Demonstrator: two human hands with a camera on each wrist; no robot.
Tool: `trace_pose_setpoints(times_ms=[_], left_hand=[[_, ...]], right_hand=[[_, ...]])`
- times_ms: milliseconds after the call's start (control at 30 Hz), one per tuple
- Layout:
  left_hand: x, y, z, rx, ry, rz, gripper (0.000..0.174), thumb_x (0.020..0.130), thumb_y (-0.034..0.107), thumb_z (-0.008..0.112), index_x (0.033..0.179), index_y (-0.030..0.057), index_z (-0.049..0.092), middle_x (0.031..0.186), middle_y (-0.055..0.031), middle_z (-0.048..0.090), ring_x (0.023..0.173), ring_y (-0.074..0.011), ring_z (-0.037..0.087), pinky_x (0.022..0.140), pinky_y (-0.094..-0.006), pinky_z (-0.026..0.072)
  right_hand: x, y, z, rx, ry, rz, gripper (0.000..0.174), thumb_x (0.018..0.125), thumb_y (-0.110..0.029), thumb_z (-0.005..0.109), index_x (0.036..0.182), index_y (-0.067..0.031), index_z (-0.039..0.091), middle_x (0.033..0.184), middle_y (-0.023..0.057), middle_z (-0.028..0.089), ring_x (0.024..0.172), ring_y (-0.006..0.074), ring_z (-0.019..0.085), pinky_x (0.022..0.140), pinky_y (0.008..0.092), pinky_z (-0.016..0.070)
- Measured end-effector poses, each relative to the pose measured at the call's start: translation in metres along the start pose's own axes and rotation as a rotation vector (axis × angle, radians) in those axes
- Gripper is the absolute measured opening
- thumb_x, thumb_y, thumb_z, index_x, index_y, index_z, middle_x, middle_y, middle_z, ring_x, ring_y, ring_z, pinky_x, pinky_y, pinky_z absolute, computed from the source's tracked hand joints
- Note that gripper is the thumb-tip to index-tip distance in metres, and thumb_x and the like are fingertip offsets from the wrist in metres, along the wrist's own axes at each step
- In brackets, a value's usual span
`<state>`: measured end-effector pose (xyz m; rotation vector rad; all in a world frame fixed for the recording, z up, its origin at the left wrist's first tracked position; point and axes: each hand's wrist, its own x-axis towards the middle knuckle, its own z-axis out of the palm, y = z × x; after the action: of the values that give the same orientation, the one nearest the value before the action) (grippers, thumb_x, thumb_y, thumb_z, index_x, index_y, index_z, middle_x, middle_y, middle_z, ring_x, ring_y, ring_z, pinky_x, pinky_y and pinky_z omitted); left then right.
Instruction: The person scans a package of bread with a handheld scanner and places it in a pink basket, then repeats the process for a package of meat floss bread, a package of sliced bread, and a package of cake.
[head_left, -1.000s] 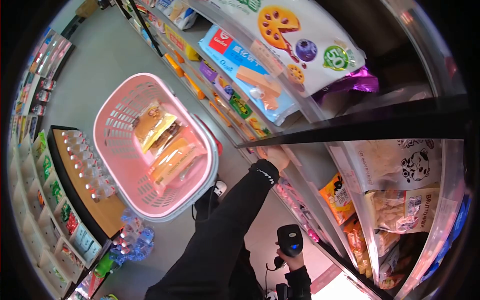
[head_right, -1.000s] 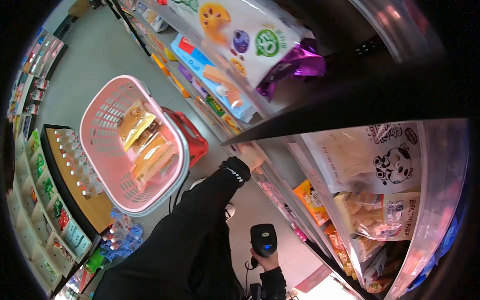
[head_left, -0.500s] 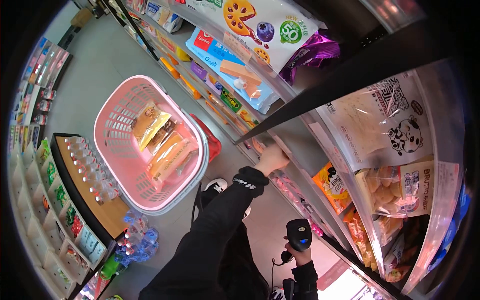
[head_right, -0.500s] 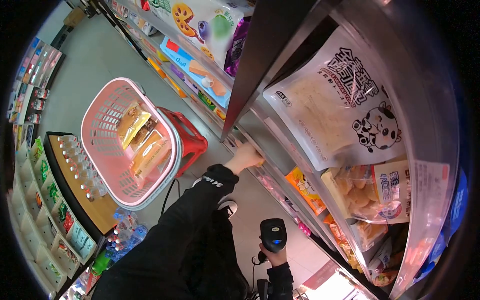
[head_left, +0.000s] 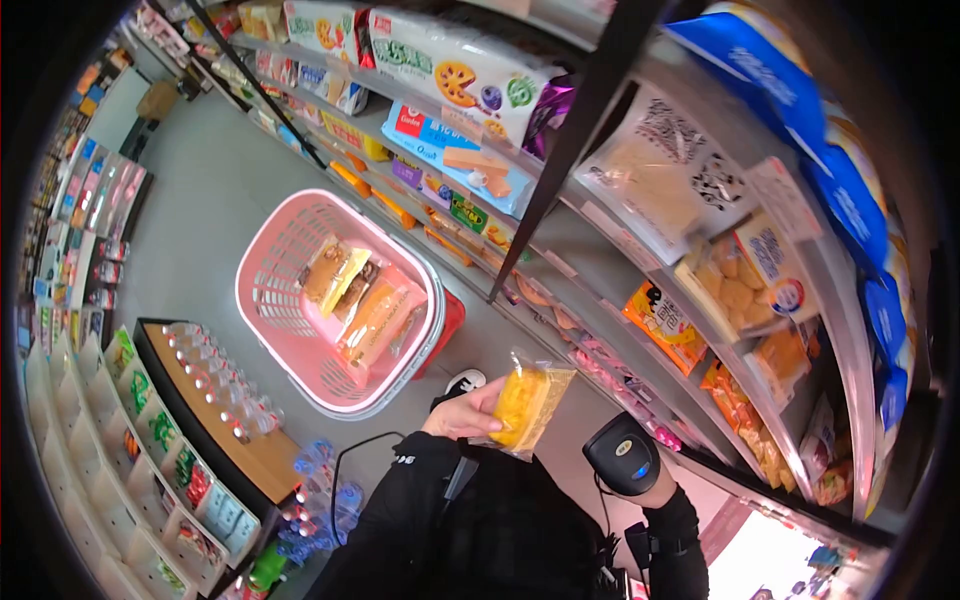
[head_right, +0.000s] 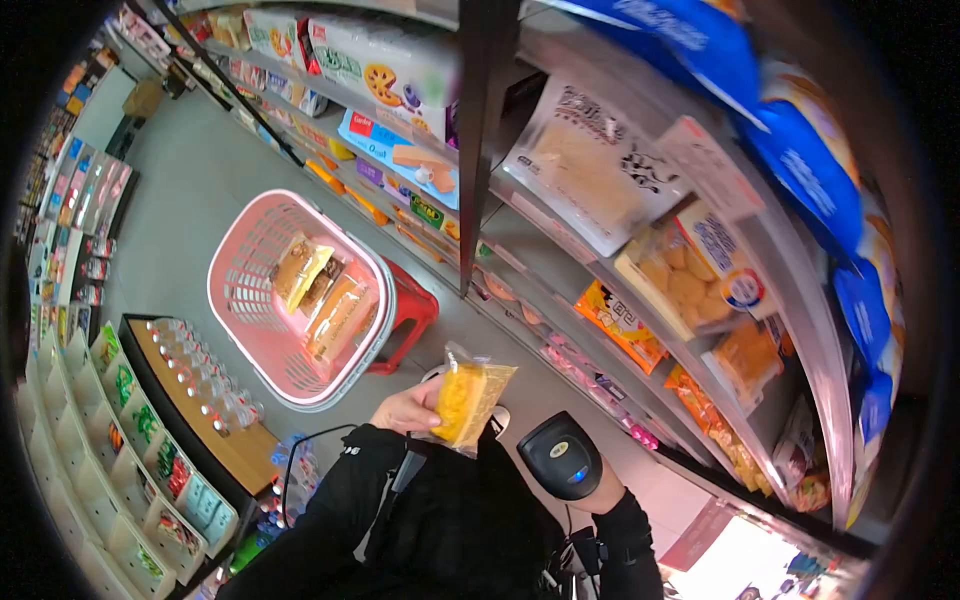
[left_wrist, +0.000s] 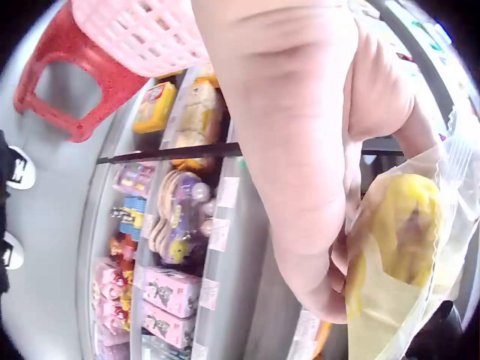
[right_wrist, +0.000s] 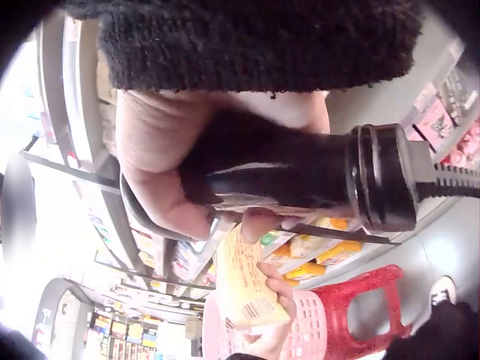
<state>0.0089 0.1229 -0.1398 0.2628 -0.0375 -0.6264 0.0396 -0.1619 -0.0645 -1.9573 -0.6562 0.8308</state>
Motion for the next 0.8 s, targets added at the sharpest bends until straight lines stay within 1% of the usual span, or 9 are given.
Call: trace_pose_setpoints(times_ms=[67, 167, 233, 333, 467, 567, 700, 767, 800], left_hand=[[-0.009, 0.007, 0.019, 0.043, 0.032, 0.039, 0.082, 0.062, 0.017, 0.067, 0.126, 0.0045, 0.018, 0.116, -0.0152, 0.040, 0.106, -0.0315, 0.042, 0.089, -0.0407, 0.0322], [-0.014, 0.016, 0.047, 0.078, 0.085, 0.094, 0.084, 0.062, 0.026, 0.068, 0.126, 0.0037, 0.018, 0.115, -0.0172, 0.040, 0.103, -0.0334, 0.043, 0.088, -0.0416, 0.0343], [-0.015, 0.014, 0.064, 0.195, 0.121, 0.110, 0.080, 0.067, 0.032, 0.064, 0.126, 0.0041, 0.018, 0.116, -0.0155, 0.040, 0.103, -0.0303, 0.044, 0.088, -0.0395, 0.0355], [-0.011, 0.009, 0.087, 0.324, 0.269, 0.107, 0.051, 0.083, 0.027, 0.045, 0.124, 0.0050, 0.025, 0.117, -0.0077, 0.040, 0.105, -0.0172, 0.044, 0.087, -0.0304, 0.0367], [0.004, -0.001, 0.110, 0.295, 0.392, 0.063, 0.042, 0.086, 0.025, 0.039, 0.121, 0.0049, 0.028, 0.113, -0.0073, 0.044, 0.100, -0.0169, 0.048, 0.084, -0.0296, 0.0394], [0.011, -0.011, 0.109, 0.257, 0.503, 0.056, 0.042, 0.086, 0.033, 0.036, 0.119, 0.0070, 0.034, 0.112, -0.0102, 0.046, 0.101, -0.0218, 0.048, 0.085, -0.0363, 0.0391], [0.023, -0.020, 0.129, 0.162, 0.504, 0.074, 0.044, 0.087, 0.035, 0.033, 0.118, 0.0052, 0.034, 0.108, -0.0096, 0.048, 0.097, -0.0209, 0.050, 0.082, -0.0352, 0.0405], [0.029, -0.023, 0.130, 0.061, 0.350, 0.121, 0.047, 0.086, 0.040, 0.029, 0.116, 0.0053, 0.037, 0.106, -0.0105, 0.050, 0.095, -0.0221, 0.051, 0.080, -0.0378, 0.0410], [0.034, -0.027, 0.130, 0.018, 0.409, 0.119, 0.054, 0.083, 0.049, 0.029, 0.114, 0.0058, 0.040, 0.098, -0.0142, 0.052, 0.087, -0.0289, 0.052, 0.077, -0.0429, 0.0408]], right_hand=[[-0.003, -0.017, -0.003, -0.133, -0.034, -0.111, 0.048, 0.058, -0.007, 0.067, 0.102, -0.0018, 0.048, 0.093, 0.0079, 0.055, 0.085, 0.0161, 0.052, 0.075, 0.0279, 0.0413], [-0.009, -0.066, -0.014, 0.073, -0.072, -0.060, 0.047, 0.061, -0.012, 0.066, 0.102, -0.0013, 0.047, 0.093, 0.0106, 0.055, 0.086, 0.0209, 0.053, 0.076, 0.0292, 0.0412], [-0.011, -0.095, -0.021, 0.059, -0.112, -0.175, 0.045, 0.062, -0.015, 0.065, 0.102, -0.0013, 0.048, 0.092, 0.0139, 0.055, 0.084, 0.0267, 0.053, 0.075, 0.0309, 0.0416], [-0.018, -0.107, -0.026, 0.040, -0.081, -0.228, 0.046, 0.060, -0.016, 0.065, 0.101, -0.0019, 0.048, 0.089, 0.0164, 0.055, 0.081, 0.0310, 0.053, 0.071, 0.0323, 0.0424], [-0.033, -0.107, -0.032, 0.005, -0.108, -0.228, 0.048, 0.057, -0.016, 0.067, 0.098, -0.0006, 0.047, 0.089, 0.0172, 0.054, 0.081, 0.0321, 0.052, 0.072, 0.0339, 0.0421], [-0.048, -0.104, -0.031, 0.000, -0.110, -0.248, 0.050, 0.056, -0.016, 0.067, 0.099, -0.0004, 0.047, 0.091, 0.0179, 0.054, 0.083, 0.0323, 0.052, 0.074, 0.0344, 0.0417], [-0.068, -0.096, -0.030, 0.016, -0.130, -0.236, 0.053, 0.056, -0.017, 0.068, 0.101, -0.0002, 0.046, 0.092, 0.0187, 0.053, 0.086, 0.0320, 0.051, 0.076, 0.0349, 0.0412], [-0.078, -0.092, -0.033, 0.044, -0.099, -0.234, 0.053, 0.056, -0.017, 0.068, 0.101, 0.0000, 0.046, 0.092, 0.0184, 0.053, 0.086, 0.0316, 0.051, 0.076, 0.0347, 0.0412], [-0.083, -0.090, -0.034, 0.064, -0.081, -0.237, 0.054, 0.056, -0.018, 0.069, 0.101, 0.0001, 0.046, 0.093, 0.0182, 0.054, 0.085, 0.0313, 0.052, 0.076, 0.0346, 0.0412]])
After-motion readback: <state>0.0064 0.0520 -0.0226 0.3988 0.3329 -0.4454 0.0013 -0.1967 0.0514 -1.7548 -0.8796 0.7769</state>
